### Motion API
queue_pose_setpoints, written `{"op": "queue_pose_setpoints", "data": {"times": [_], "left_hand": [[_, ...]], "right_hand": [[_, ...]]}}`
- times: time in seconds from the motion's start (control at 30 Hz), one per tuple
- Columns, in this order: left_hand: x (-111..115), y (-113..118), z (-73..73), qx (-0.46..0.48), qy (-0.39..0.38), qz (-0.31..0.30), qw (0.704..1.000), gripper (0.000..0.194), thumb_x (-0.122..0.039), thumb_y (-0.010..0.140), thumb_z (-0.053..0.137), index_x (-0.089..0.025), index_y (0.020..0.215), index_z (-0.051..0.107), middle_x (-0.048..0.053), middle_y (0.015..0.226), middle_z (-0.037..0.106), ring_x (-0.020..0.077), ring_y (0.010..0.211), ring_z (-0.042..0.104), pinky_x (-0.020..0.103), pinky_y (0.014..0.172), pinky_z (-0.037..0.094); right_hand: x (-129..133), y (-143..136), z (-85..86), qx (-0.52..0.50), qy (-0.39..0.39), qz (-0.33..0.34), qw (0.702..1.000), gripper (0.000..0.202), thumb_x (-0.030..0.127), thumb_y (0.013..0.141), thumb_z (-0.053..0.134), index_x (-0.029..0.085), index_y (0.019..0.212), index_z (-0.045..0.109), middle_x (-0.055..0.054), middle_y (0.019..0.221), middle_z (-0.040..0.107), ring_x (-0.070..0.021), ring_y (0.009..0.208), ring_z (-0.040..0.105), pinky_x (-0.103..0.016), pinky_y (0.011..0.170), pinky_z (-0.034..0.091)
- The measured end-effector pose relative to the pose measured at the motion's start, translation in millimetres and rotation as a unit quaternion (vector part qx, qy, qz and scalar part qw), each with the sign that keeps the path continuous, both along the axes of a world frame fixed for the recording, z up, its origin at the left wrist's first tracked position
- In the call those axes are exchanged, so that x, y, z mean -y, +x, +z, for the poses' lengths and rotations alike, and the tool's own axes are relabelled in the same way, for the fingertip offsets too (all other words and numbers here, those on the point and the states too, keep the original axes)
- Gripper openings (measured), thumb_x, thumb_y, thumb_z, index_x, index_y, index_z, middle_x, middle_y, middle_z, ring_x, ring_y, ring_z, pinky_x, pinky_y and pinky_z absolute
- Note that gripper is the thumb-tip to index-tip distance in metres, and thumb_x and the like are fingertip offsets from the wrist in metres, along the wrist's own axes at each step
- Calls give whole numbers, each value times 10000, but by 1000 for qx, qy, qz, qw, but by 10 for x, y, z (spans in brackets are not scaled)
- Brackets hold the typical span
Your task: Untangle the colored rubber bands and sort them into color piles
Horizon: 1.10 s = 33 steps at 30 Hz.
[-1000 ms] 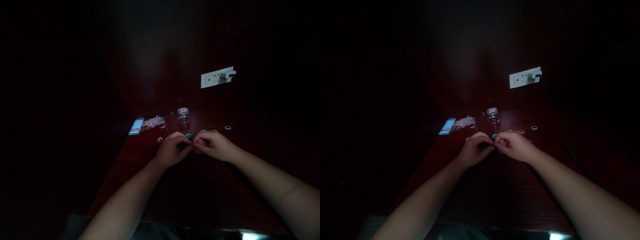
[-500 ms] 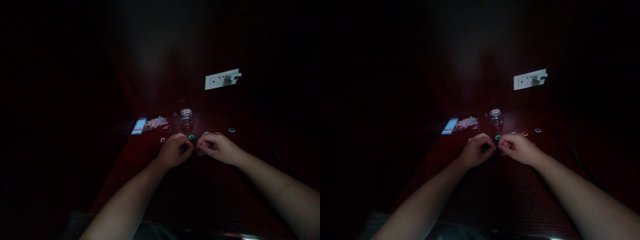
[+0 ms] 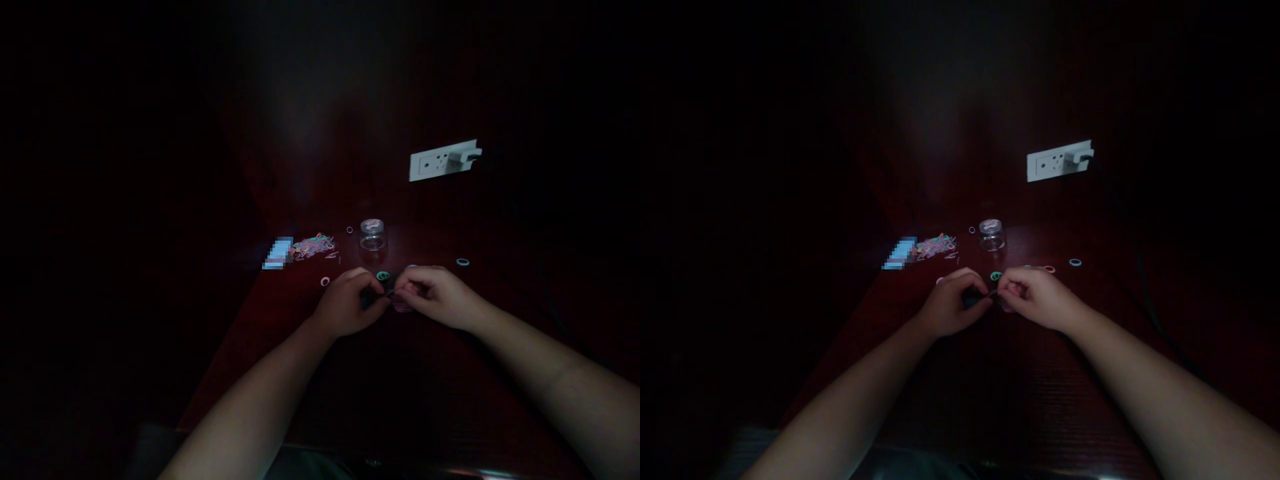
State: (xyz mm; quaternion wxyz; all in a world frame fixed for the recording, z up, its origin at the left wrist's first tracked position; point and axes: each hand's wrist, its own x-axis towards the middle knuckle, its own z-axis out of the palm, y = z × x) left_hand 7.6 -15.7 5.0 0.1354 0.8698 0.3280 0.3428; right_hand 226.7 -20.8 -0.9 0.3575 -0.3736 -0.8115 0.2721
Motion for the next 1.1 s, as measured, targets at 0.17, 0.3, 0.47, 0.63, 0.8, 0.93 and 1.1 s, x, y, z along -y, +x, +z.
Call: {"op": "queue_pose_setpoints", "data": {"times": [0.17,0.3,0.47,0.63,0.8,0.93,1.1], "left_hand": [[3,25,-23,-5,-13,-16,1000,142,-332,866,646,-199,915,659,25,916,661,165,846,617,310,782,498],[-1,26,-15,2,-8,-26,1000,72,-241,878,607,-197,873,663,26,886,668,161,831,619,302,772,497],[-7,17,-8,10,-7,-28,1000,79,-216,878,591,-199,887,668,27,905,666,160,838,615,305,775,500],[-11,4,-20,17,-6,-21,1000,97,-177,856,586,-193,911,664,25,911,657,154,844,612,301,775,501],[11,9,-12,15,-10,-17,1000,139,-243,826,652,-193,956,659,32,950,653,161,857,611,305,772,505],[11,29,-12,16,-14,-18,1000,141,-313,849,663,-197,929,669,32,925,662,160,835,612,305,767,505],[-6,24,-16,24,-8,-17,1000,54,-207,863,618,-201,864,671,18,889,672,151,830,619,291,765,498]], "right_hand": [[-7,-9,0,28,44,-2,999,140,252,871,595,176,764,645,-23,649,646,-124,546,557,-240,505,403],[-4,-8,4,30,35,-2,999,147,262,879,590,176,775,650,-25,649,646,-126,558,559,-241,517,410],[-3,-9,0,25,30,-6,999,146,270,874,600,180,769,647,-11,624,627,-117,542,542,-235,512,407],[-9,-7,-10,32,35,-9,999,138,246,872,593,174,771,652,-4,623,616,-111,543,527,-226,510,402],[-8,-4,-5,37,44,-8,998,133,235,866,586,172,770,653,-1,614,605,-112,532,512,-226,500,386],[0,-19,10,37,48,-11,998,138,244,857,597,174,751,651,-2,614,601,-112,530,507,-229,500,375],[-3,-22,-9,29,38,-9,999,146,261,867,603,171,769,663,10,591,582,-104,520,499,-221,494,381]]}}
